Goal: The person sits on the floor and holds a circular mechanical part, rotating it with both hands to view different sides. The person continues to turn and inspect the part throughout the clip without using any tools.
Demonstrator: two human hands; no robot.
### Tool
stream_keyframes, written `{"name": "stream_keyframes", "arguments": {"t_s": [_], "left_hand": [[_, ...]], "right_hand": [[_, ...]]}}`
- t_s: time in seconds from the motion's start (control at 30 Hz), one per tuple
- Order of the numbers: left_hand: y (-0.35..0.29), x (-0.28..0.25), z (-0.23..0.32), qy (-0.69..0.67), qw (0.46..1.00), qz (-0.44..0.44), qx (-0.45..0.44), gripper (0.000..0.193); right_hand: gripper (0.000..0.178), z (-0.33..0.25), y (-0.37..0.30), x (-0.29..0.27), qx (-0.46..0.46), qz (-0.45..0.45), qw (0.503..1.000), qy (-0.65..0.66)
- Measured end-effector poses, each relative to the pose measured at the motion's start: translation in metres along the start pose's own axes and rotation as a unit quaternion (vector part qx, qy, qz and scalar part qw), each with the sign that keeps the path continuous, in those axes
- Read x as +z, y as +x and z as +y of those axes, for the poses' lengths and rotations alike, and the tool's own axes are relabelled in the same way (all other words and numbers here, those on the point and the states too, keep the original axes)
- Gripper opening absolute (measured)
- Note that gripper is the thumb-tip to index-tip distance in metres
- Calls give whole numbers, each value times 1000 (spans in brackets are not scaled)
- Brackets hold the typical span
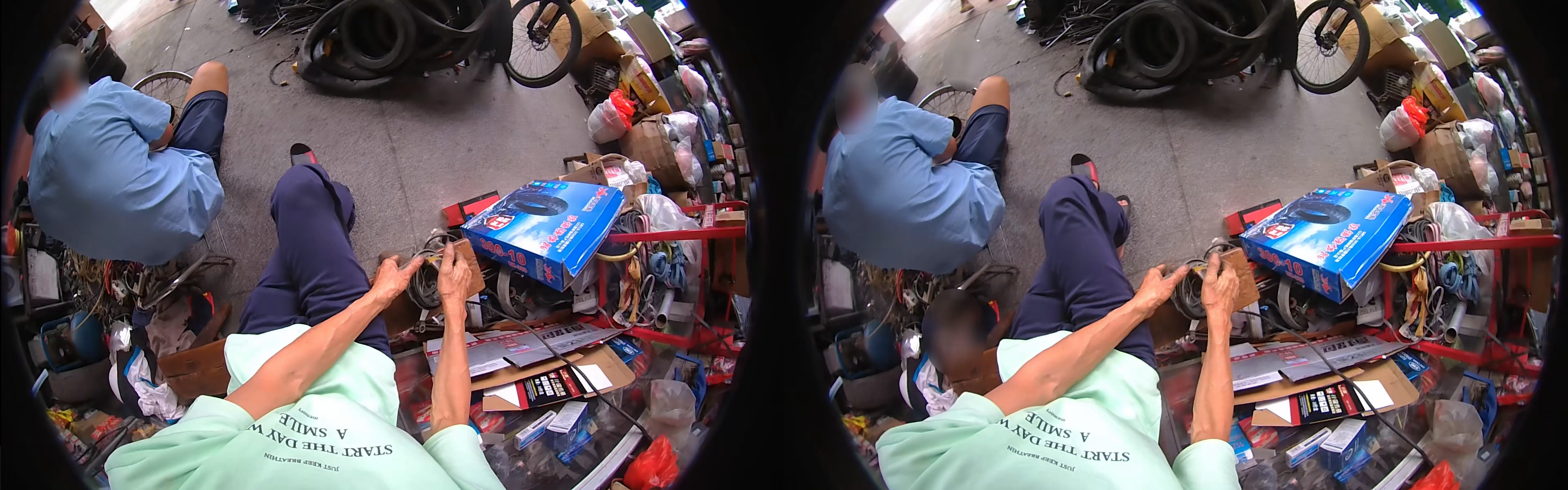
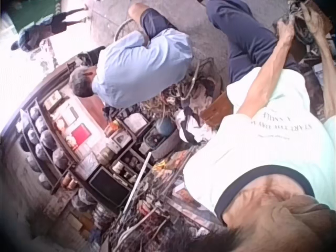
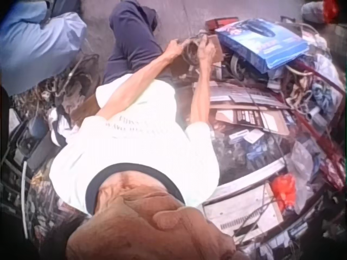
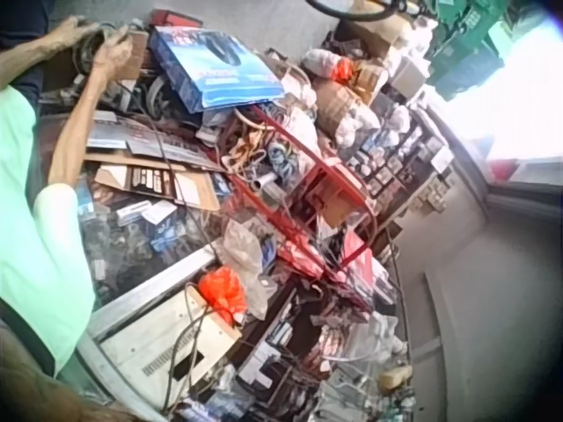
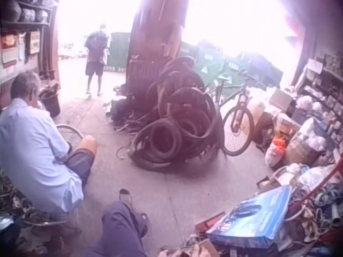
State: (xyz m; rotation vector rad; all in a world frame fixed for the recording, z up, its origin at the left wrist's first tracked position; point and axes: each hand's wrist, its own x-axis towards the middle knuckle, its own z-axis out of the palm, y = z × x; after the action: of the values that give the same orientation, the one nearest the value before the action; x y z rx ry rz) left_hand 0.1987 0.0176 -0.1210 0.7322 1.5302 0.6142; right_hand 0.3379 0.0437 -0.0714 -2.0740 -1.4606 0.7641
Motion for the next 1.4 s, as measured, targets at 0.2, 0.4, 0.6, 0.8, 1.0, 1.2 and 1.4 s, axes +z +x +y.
{"name": "stream_keyframes", "arguments": {"t_s": [0.2,0.4,0.6,0.8,1.0,1.2,1.4], "left_hand": [[-10,-7,14,13,997,-10,-79,70],[6,3,-9,24,996,12,-90,58],[1,4,-10,57,998,16,-18,59],[-15,-1,6,-67,993,-81,-47,63],[-21,1,6,-127,987,-93,-32,64],[-17,5,-3,-131,988,-72,-24,49],[-19,0,4,-105,991,-82,-23,64]], "right_hand": [[60,-4,3,4,-15,-36,992,-123],[55,-12,0,2,-7,-23,991,-131],[55,-14,-3,-5,-31,-2,992,-125],[55,-5,5,-14,-41,-17,994,-98],[57,-9,3,-19,-43,-10,996,-79],[57,-10,5,-22,-20,-16,996,-85],[56,-8,10,-20,-17,-19,994,-103]]}}
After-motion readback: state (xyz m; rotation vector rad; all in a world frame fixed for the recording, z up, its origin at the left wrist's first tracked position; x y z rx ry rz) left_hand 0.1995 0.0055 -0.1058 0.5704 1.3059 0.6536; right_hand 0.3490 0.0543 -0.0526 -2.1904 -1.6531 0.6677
